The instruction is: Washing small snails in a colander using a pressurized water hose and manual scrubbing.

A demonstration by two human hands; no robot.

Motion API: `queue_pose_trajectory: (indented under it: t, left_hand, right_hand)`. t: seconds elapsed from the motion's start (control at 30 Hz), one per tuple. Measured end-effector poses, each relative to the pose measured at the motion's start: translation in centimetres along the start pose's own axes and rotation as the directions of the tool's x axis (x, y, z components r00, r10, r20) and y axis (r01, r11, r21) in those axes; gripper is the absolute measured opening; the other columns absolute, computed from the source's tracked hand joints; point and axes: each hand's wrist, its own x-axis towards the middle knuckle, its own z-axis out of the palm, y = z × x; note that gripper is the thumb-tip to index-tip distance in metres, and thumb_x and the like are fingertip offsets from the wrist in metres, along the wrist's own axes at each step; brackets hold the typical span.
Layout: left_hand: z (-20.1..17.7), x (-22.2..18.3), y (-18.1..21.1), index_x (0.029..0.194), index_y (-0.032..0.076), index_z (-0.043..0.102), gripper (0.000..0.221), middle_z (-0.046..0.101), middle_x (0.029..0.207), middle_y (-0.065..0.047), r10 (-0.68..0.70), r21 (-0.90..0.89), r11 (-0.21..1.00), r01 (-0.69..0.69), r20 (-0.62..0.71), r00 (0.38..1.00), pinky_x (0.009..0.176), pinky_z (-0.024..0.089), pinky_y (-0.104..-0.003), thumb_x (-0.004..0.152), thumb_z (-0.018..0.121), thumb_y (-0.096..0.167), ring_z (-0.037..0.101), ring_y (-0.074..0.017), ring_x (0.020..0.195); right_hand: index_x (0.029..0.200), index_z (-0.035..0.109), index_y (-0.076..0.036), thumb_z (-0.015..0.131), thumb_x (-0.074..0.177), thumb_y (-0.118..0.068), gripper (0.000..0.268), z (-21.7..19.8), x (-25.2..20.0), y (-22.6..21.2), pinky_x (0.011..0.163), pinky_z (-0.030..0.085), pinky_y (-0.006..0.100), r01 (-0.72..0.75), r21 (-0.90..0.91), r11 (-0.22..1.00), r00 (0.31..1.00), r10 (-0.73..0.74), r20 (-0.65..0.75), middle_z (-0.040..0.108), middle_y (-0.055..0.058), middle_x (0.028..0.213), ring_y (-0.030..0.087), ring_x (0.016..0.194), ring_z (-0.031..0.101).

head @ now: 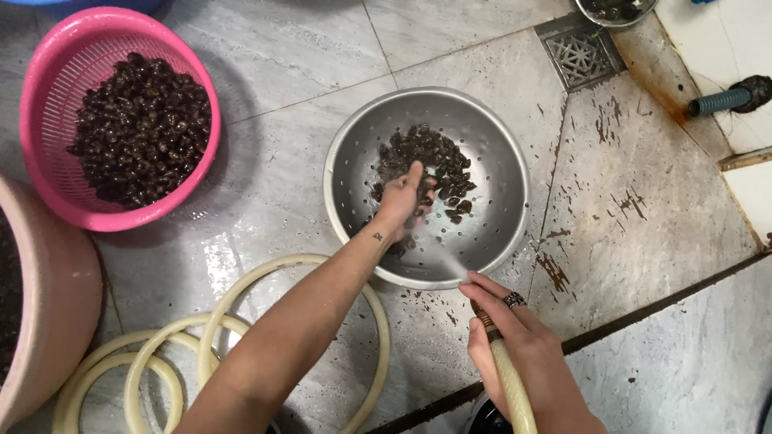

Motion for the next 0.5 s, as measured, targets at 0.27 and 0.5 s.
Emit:
queue_pose_trajectory:
  t: [0.27, 0.5]
  left_hand:
    - [0.1, 1.6, -1.8, 0.149, 0.019, 0.085, 0.03, 0.077, 0.166, -0.022, -0.083, -0.544, 0.816, 0.195, 0.224, 0.971, 0.066, 0.079, -0.037, 0.127, 0.065, 0.019, 0.091, -0.0433, 0.124]
    - [-0.2, 1.8, -2.3, 0.152, 0.015, 0.072, 0.047, 0.047, 0.188, -0.035, -0.033, -0.62, 0.743, 0.25, 0.34, 0.94, 0.099, 0.071, -0.081, 0.123, 0.064, 0.05, 0.068, -0.0677, 0.149]
  right_hand:
    - [0.175, 0.061, -0.007, 0.079, 0.1, 0.001, 0.078, 0.0, -0.3, 0.6, 0.127, 0.069, 0.058, 0.033, 0.013, 0.999, 0.995, -0.034, 0.098, 0.063, 0.017, 0.187, 0.041, 0.143, 0.086]
    - [0.17, 0.069, -0.015, 0.078, 0.107, -0.009, 0.064, 0.0, 0.2, -0.4, 0.126, 0.065, 0.05, -0.044, -0.053, 0.998, 0.999, 0.046, 0.026, 0.071, 0.008, 0.18, 0.033, 0.138, 0.086]
